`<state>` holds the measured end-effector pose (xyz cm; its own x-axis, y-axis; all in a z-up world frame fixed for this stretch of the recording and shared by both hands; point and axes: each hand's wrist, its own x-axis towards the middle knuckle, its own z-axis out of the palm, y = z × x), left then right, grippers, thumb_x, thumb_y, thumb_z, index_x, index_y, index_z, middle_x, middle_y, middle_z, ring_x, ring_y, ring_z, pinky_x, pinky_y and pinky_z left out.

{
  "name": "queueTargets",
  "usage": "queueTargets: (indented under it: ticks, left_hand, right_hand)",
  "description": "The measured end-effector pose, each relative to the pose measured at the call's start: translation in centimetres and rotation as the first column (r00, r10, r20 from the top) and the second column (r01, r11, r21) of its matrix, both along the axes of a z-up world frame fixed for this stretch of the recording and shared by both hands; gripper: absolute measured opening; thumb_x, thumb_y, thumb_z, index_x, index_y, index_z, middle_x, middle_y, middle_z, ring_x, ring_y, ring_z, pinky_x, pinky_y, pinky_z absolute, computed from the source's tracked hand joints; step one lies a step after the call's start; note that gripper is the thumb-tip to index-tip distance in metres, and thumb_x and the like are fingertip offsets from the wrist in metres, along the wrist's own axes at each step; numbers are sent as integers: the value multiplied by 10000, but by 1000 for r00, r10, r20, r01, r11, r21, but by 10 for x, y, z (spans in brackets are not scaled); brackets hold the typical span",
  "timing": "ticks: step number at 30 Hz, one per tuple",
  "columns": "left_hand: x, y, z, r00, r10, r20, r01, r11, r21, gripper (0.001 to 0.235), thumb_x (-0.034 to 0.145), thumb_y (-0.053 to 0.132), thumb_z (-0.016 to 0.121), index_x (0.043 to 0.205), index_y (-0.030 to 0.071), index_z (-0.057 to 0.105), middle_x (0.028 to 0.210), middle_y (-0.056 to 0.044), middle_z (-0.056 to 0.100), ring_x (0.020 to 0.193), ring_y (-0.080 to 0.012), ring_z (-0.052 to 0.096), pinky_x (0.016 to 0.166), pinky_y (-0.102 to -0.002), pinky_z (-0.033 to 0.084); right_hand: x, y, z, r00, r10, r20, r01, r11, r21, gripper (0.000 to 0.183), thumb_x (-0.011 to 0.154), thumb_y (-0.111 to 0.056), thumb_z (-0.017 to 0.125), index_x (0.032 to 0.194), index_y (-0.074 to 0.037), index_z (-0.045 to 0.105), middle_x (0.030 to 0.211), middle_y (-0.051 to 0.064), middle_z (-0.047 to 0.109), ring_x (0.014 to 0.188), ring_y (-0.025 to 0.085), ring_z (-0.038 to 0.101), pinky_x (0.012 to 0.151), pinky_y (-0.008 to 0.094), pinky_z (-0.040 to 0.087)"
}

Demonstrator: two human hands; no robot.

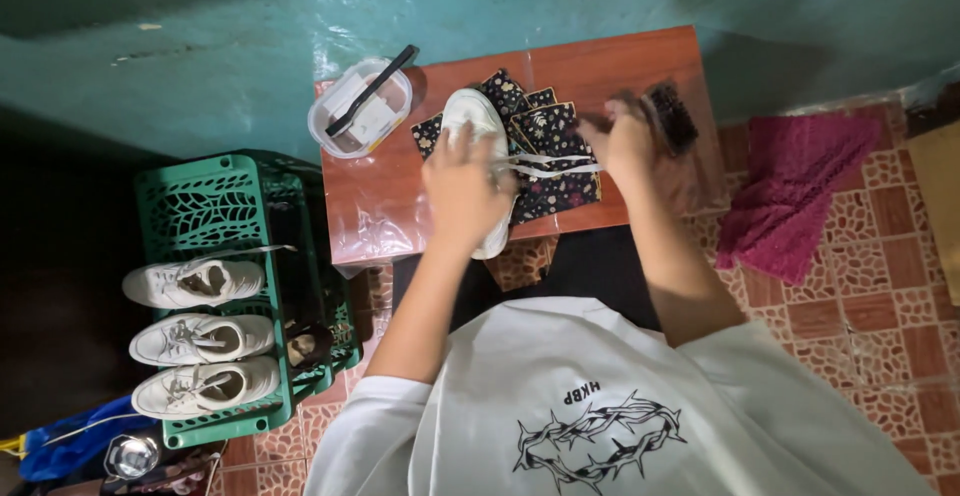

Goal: The person scrubs a white sneaker with a brush, dipping it into a container of liquid. They then wipe the shoe with a patterned cloth and continue scrubbing different sections of the shoe, including the laces and sole, before wiping it again.

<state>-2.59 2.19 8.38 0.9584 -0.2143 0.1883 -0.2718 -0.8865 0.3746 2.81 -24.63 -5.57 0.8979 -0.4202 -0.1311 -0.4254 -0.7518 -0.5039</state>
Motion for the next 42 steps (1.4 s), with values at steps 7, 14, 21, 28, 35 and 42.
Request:
queueTargets:
  ticks: [7, 14, 21, 28, 35, 42]
  left_hand:
    - [25, -63, -90, 963, -80, 258, -27, 923, 383, 379, 823, 210, 723, 1185, 104, 763, 1547, -190, 461, 1496, -459, 271, 1160, -679, 195]
    - [8, -52, -82, 937, -345, 52, 298, 871, 390, 212, 943, 159, 533, 959, 123, 742, 844, -159, 751, 1060, -339, 659, 1176, -715, 14]
    - [-5, -17, -37, 865, -483, 134, 502, 835, -227, 146, 699, 236, 785, 837, 254, 739, 732, 17, 662, 848, -253, 639, 900, -486, 405]
    - [-42, 95, 5, 968, -240, -76, 74, 560, -825, 514, 695, -108, 726, 1191, 28, 706, 798, -119, 707, 803, -237, 664, 895, -375, 488]
    - [-61, 92, 3, 957, 266, -119, -291, 868, -402, 443, 814, 172, 773, 1222, 106, 617, 1254, -287, 641, 1187, -505, 608, 1030, -604, 462]
    - [-68, 5, -37, 994, 109, -21, -110, 993, -36, 443, 681, 332, 883, 1019, 63, 785, 1570, -356, 296, 1384, -597, 368, 1058, -664, 401]
  right_hand:
    - [-15, 25, 38, 963, 167, -214, -187, 979, -80, 651, 787, -644, 782, 1147, -102, 758, 1145, 146, 683, 1146, 381, 654, 941, 511, 526]
    - [-22, 34, 81, 976, 209, -62, -189, 953, 235, 639, 827, -546, 788, 1261, -84, 708, 1231, 210, 703, 1222, 399, 627, 997, 497, 510]
    - [-41, 12, 125, 944, 268, -194, -120, 822, 556, 653, 696, -316, 923, 1056, 161, 660, 974, 260, 665, 914, 406, 711, 602, 445, 625]
    - [-41, 16, 46, 959, 283, 15, -226, 732, 642, 368, 707, -208, 900, 892, 45, 706, 823, 176, 665, 774, 289, 675, 583, 370, 555]
    - [-57, 76, 26, 948, 15, 318, -285, 484, 827, 585, 791, -74, 828, 1339, -123, 632, 1235, 135, 696, 1099, 235, 666, 949, 364, 561]
    - [-79, 124, 15, 739, 276, 614, -603, 677, 421, 510, 935, 100, 573, 1428, -30, 585, 1502, 199, 525, 1381, 364, 482, 1174, 480, 401]
